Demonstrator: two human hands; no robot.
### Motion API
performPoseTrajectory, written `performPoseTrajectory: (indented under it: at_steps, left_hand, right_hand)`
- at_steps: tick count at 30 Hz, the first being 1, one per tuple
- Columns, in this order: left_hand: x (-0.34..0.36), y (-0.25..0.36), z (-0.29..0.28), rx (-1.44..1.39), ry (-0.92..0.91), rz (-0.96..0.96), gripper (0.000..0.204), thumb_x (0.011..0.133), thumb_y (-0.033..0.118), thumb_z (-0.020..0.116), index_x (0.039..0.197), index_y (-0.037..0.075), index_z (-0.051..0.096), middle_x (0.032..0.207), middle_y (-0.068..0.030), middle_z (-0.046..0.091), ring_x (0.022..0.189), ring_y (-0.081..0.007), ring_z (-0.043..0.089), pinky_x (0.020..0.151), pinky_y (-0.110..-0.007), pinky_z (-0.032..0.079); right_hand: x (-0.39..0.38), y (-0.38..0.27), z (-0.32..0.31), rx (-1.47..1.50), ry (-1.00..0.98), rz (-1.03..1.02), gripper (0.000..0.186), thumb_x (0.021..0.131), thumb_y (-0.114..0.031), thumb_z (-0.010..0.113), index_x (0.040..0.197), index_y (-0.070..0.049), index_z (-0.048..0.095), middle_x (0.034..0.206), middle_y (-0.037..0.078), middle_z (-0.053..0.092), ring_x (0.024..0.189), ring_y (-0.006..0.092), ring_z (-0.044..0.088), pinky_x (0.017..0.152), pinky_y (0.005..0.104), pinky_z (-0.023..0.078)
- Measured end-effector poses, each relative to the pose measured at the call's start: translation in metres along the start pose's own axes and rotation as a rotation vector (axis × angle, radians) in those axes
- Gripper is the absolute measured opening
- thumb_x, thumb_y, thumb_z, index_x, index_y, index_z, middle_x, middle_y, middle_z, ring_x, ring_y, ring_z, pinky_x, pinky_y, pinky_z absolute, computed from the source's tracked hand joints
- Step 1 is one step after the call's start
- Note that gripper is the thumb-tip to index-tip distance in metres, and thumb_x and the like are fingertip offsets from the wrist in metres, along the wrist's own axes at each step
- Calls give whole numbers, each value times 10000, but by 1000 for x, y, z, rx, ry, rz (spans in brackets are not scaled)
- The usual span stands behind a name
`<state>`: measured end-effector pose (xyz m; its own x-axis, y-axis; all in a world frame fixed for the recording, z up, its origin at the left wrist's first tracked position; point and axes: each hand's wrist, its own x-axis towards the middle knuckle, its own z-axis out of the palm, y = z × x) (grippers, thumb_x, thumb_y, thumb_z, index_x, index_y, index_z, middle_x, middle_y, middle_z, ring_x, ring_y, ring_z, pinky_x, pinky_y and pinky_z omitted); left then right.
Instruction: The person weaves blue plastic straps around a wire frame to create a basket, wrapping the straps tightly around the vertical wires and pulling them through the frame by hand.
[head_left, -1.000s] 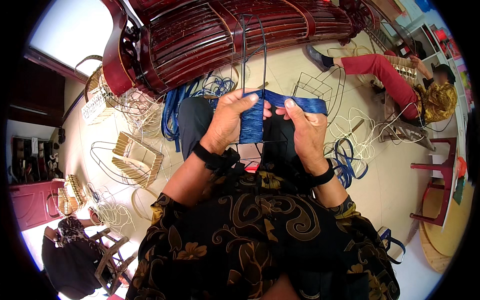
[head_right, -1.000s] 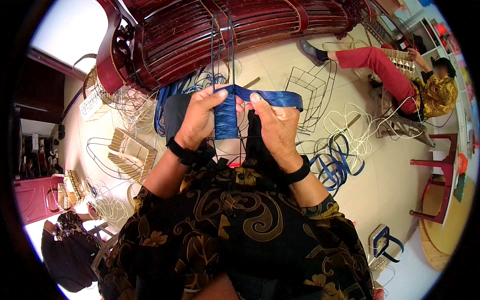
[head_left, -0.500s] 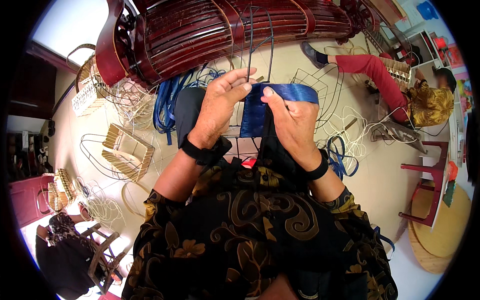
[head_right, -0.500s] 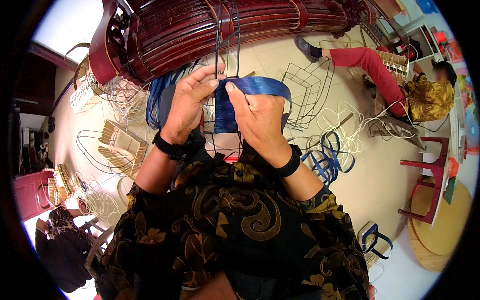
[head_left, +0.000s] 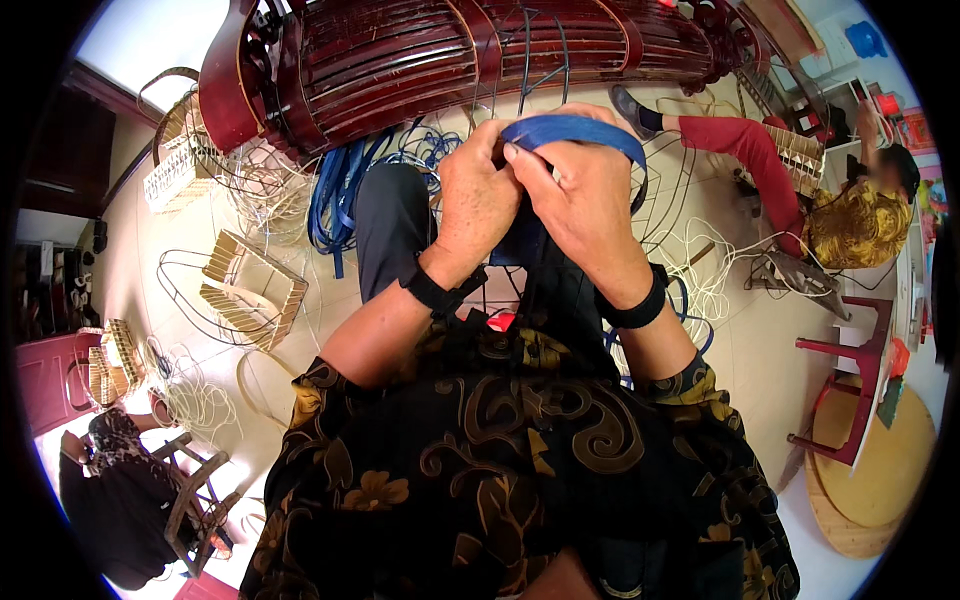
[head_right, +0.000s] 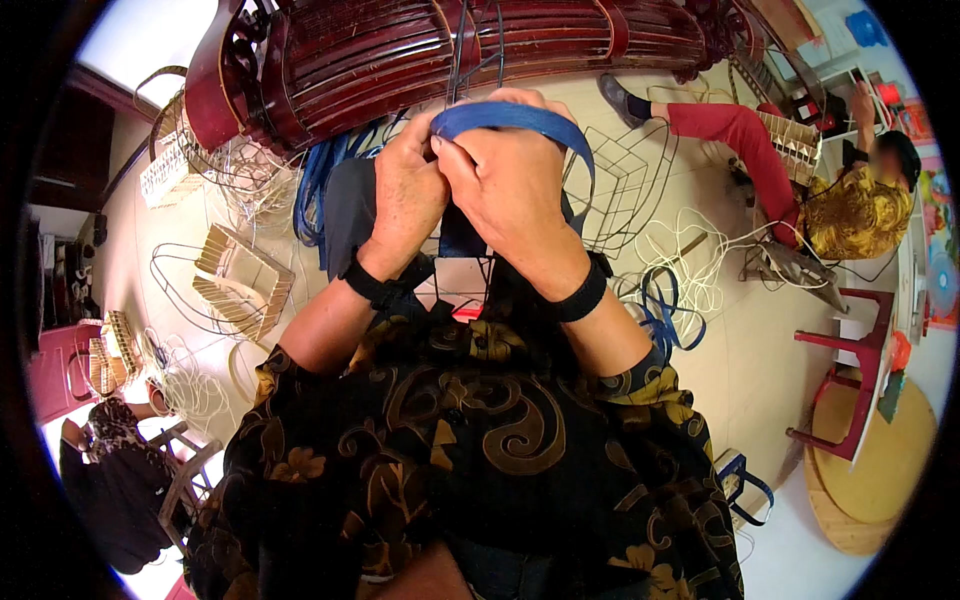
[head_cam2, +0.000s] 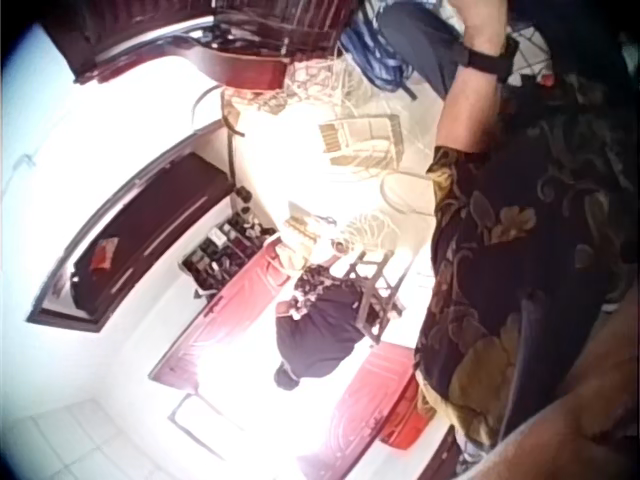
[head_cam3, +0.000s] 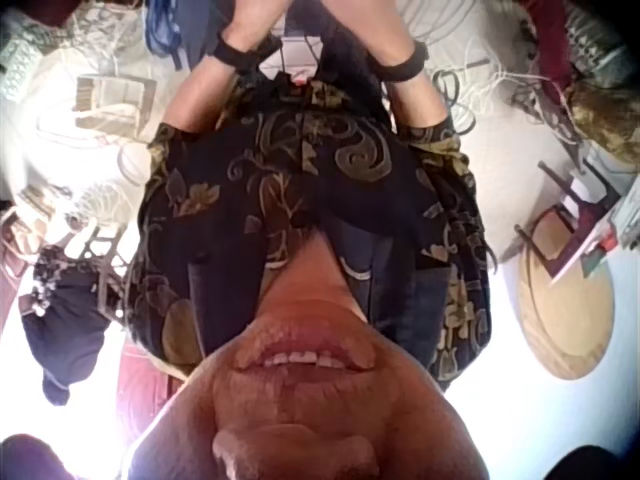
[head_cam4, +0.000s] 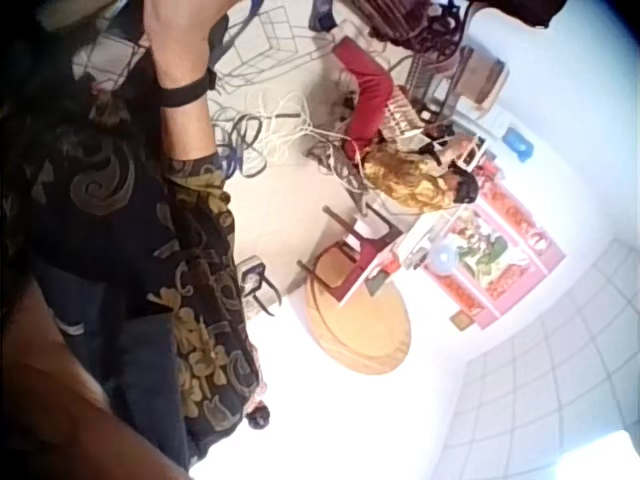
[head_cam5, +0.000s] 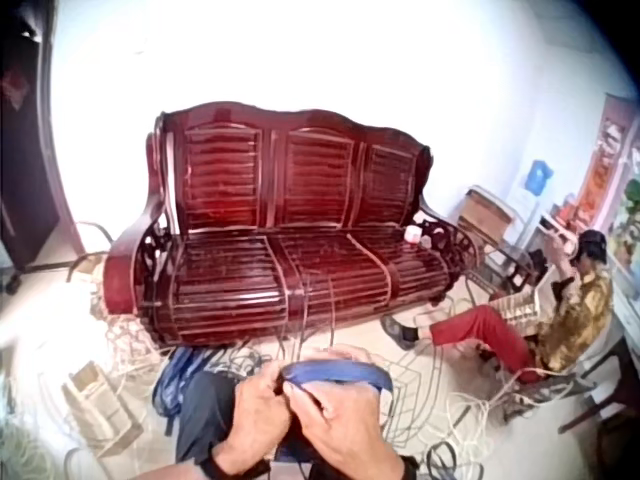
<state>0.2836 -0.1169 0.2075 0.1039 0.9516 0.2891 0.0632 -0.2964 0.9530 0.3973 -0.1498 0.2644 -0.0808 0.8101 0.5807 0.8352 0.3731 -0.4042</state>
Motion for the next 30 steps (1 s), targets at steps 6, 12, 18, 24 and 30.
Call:
performPoseTrajectory:
  at_steps: [6,12,18,24,30]
  left_hand:
    - [13,-9,-1,-234,-75,-198,124,821,17,696,908,-29,621,748,-71,665,698,-63,571,618,-270,484]
    - [20,-7,-8,-123,-205,-263,168,868,-12,654,1035,-20,647,892,-34,664,788,-71,605,711,-236,501]
    - [29,-2,-16,-410,-286,-429,200,850,-16,653,1048,9,660,899,-16,663,744,-86,601,695,-216,484]
    - [57,-8,-36,-780,-706,-451,486,722,-82,564,1207,-56,581,1048,-111,646,913,-172,627,730,-308,536]
    - [109,-44,-33,-697,-1235,-530,362,797,9,616,1153,-57,594,906,-105,670,760,-165,664,695,-296,559]
  right_hand:
    - [-11,23,1,242,158,201,278,744,-124,754,993,-10,711,1197,150,647,1193,336,520,1016,402,413]
    - [-31,50,21,948,-90,694,356,871,-160,736,1130,73,661,880,42,692,765,90,612,738,229,507]
    - [-26,47,21,1008,-130,841,291,885,-160,723,1075,55,678,846,21,667,744,63,579,672,220,483]
    - [-29,35,22,911,-47,899,244,898,-210,716,1069,-36,702,884,-10,673,746,58,566,676,225,454]
    - [-30,24,26,852,29,915,244,937,-224,679,1086,-31,699,935,-25,670,794,43,552,698,195,415]
